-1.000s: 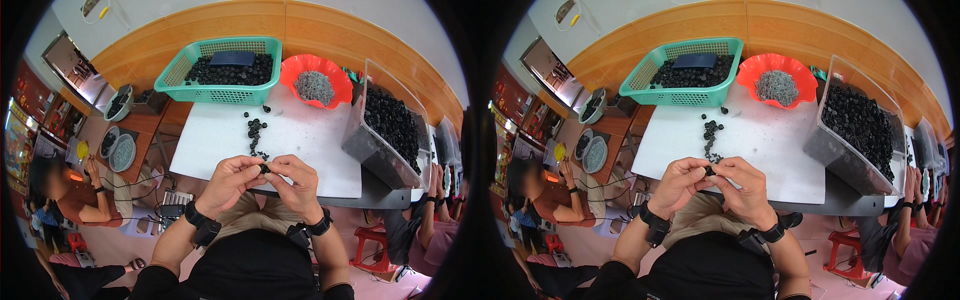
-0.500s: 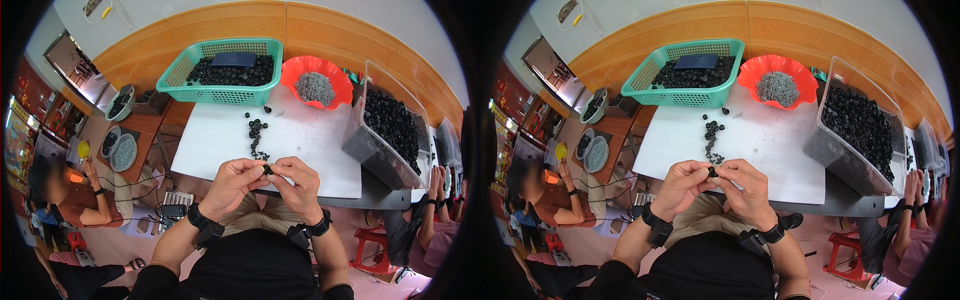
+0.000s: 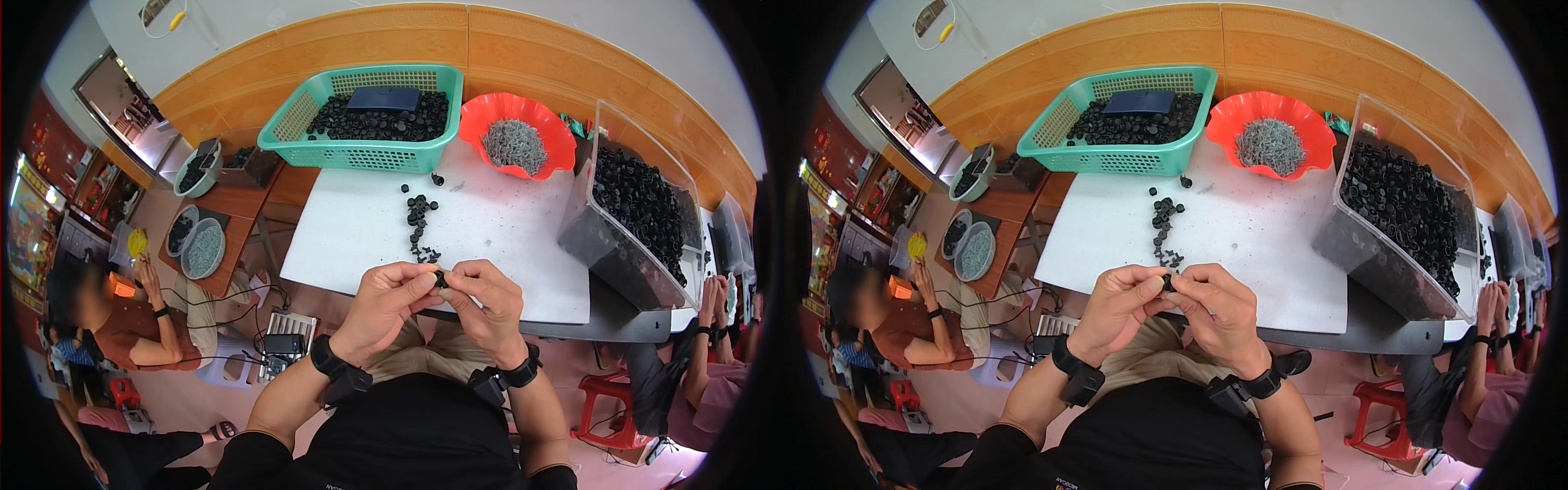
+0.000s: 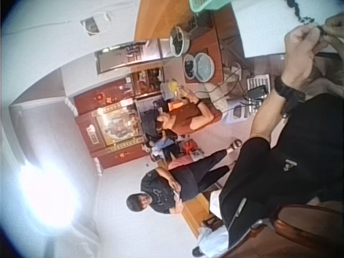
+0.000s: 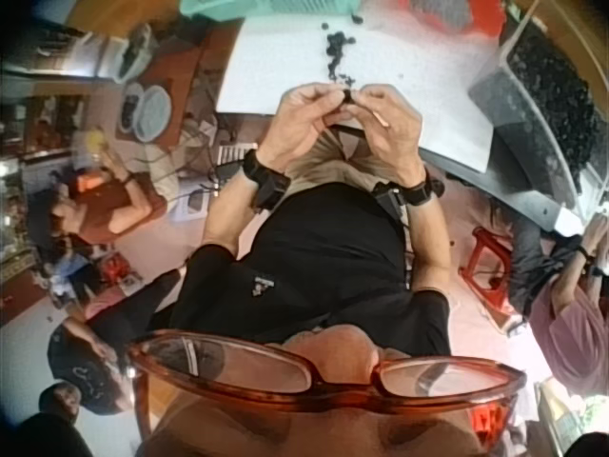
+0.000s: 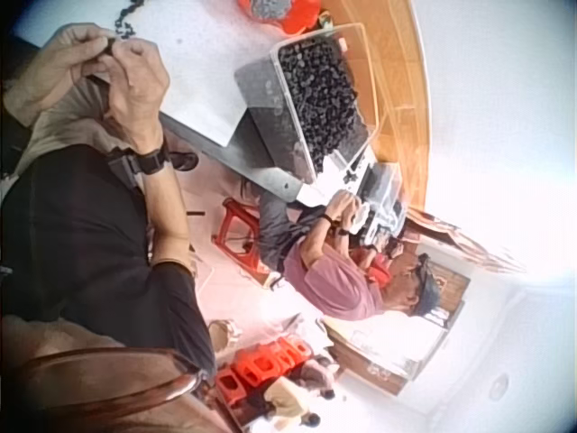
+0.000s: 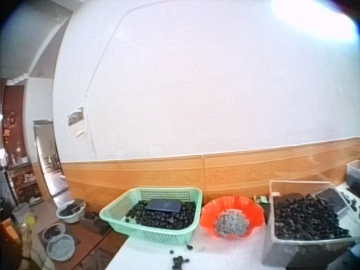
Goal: Assembling small black plastic components by hand at a workstation.
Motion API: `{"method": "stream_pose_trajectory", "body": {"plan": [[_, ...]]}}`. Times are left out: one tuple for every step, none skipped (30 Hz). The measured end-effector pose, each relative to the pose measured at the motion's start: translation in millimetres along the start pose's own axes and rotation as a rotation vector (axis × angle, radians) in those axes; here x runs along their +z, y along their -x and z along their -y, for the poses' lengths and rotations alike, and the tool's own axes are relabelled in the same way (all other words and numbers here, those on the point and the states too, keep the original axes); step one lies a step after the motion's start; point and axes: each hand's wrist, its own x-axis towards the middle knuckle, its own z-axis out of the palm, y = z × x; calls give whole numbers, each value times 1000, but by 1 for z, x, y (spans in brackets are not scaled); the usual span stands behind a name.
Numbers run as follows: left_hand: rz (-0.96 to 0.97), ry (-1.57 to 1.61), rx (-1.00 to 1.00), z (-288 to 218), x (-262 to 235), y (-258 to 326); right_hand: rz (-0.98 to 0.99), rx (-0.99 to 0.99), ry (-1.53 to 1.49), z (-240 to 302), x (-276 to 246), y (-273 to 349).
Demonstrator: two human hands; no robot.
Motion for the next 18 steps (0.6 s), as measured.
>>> {"method": "stream_pose_trajectory", "body": {"plan": [[-3, -5, 5, 1, 0, 0, -2, -6, -1, 0, 0, 0], [-3, -5, 5, 1, 1, 0, -5, -12, -2, 0, 0, 1], [-5, -4, 7, 1, 2, 1, -5, -12, -3, 0, 0, 1], [-7, -3, 11, 2, 2, 1, -3, -14, -4, 0, 0, 2], [-9, -3, 11, 3, 2, 1, -1, -16, -6, -1, 0, 2], [-15, -5, 16, 5, 1, 1, 1, -16, -7, -1, 0, 2], [-18, -9, 19, 6, 2, 1, 4, -19, -7, -1, -2, 3], [-17, -9, 17, 6, 3, 1, 8, -23, -7, -1, -3, 3], [-26, -21, 23, 7, 5, 1, 6, -22, -6, -1, -4, 3], [-37, -33, 30, 7, 6, 2, 12, -25, -6, -1, -4, 3], [-37, -32, 30, 7, 7, 2, 17, -27, -6, -1, -5, 2], [-45, -47, 36, 8, 7, 2, 18, -27, -6, -1, -5, 2], [-51, -61, 40, 9, 7, 2, 23, -32, -8, -2, -5, 2], [-51, -61, 39, 10, 7, 2, 27, -37, -10, -2, -5, 3], [-58, -79, 44, 10, 8, 2, 27, -36, -10, -2, -6, 2], [-65, -98, 49, 11, 9, 2, 34, -39, 3, -2, -6, 2], [-65, -98, 47, 11, 9, 1, 41, -43, 16, -2, -7, 2], [-64, -124, 57, 12, 9, 1, 40, -41, 17, -3, -7, 2]]}}
